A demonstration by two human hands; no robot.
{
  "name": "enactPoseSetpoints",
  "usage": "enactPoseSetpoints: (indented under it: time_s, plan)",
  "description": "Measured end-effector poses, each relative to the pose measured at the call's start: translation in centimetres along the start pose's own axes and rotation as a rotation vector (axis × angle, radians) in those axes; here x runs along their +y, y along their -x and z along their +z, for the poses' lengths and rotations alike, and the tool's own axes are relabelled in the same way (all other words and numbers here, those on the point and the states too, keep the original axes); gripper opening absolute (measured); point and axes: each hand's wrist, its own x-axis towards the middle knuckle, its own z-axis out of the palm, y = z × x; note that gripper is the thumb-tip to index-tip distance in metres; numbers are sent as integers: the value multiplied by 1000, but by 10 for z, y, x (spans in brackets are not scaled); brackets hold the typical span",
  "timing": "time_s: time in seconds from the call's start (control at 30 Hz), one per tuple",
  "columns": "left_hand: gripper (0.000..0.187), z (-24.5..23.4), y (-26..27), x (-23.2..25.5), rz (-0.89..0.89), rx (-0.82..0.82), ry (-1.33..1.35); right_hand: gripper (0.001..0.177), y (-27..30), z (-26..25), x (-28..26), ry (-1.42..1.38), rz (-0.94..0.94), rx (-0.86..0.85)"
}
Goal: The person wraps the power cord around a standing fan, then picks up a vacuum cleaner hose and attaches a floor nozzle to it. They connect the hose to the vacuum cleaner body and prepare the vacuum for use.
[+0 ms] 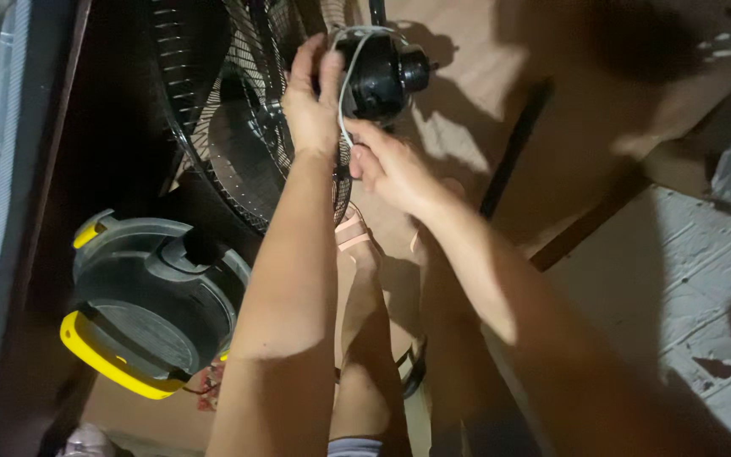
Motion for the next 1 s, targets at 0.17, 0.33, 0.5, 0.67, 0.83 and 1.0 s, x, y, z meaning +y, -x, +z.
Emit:
enactPoseSetpoints:
  time_s: [0.17,0.33,0.5,0.67,0.83,1.0]
  plan:
    - [55,-3,-1,3,100,-71,-45,17,1,51,64,170,-452,381]
    - [61,2,-1,-15,282,-91,-513,24,7,73,74,355,-293,360]
    - [62,9,15,-11,483,-183,-953,19,10,69,115,669,3,345]
    - [52,16,-3,-6,397,-202,-1058,31,-20,41,209,578,327,222]
    - [36,22,-23,-7,213,-171,-955,30,-50,23,206,-265,383,336]
    - [27,19,-42,-24,294,-108,-842,16,-58,15,169,-902,644,434]
